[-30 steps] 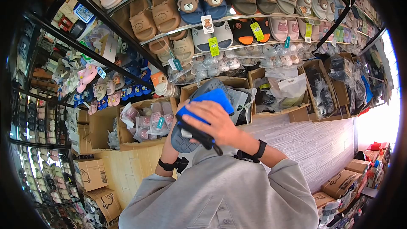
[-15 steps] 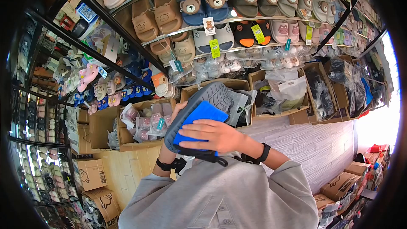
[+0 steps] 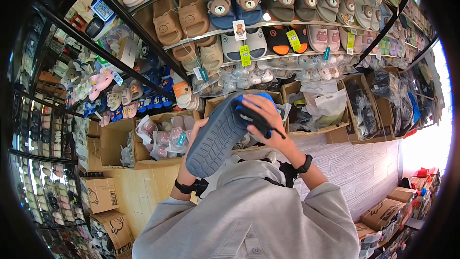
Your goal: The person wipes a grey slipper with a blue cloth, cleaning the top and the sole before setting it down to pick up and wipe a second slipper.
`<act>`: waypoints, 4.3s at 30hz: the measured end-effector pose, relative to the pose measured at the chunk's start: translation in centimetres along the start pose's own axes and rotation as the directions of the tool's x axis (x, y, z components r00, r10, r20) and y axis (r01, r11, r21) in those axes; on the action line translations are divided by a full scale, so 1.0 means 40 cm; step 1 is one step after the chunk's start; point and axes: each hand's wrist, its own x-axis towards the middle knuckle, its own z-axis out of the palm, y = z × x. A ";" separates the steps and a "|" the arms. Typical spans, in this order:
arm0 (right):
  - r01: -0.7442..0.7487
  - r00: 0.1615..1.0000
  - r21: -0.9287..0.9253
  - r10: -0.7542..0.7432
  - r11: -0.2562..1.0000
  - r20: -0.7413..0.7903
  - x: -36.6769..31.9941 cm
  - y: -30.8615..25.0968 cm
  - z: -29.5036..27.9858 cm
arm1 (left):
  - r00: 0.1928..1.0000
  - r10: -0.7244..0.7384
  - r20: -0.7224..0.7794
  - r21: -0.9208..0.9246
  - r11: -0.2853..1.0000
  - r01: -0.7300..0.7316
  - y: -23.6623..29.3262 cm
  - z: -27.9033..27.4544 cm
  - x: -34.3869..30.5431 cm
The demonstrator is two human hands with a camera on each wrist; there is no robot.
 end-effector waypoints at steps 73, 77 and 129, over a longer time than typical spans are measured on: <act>0.250 0.944 -0.028 -0.237 0.968 0.229 -0.021 -0.106 -0.025 | 0.953 0.262 0.148 0.188 0.939 -0.288 -0.104 0.074 0.050; 0.210 0.956 -0.105 -0.183 0.972 0.228 -0.034 -0.044 -0.070 | 0.835 0.440 0.330 0.365 0.756 -0.543 -0.132 0.077 0.038; 0.317 0.901 -0.033 -0.291 0.948 0.321 -0.010 -0.152 0.002 | 0.995 -0.010 0.102 -0.122 0.992 0.023 -0.105 0.085 0.070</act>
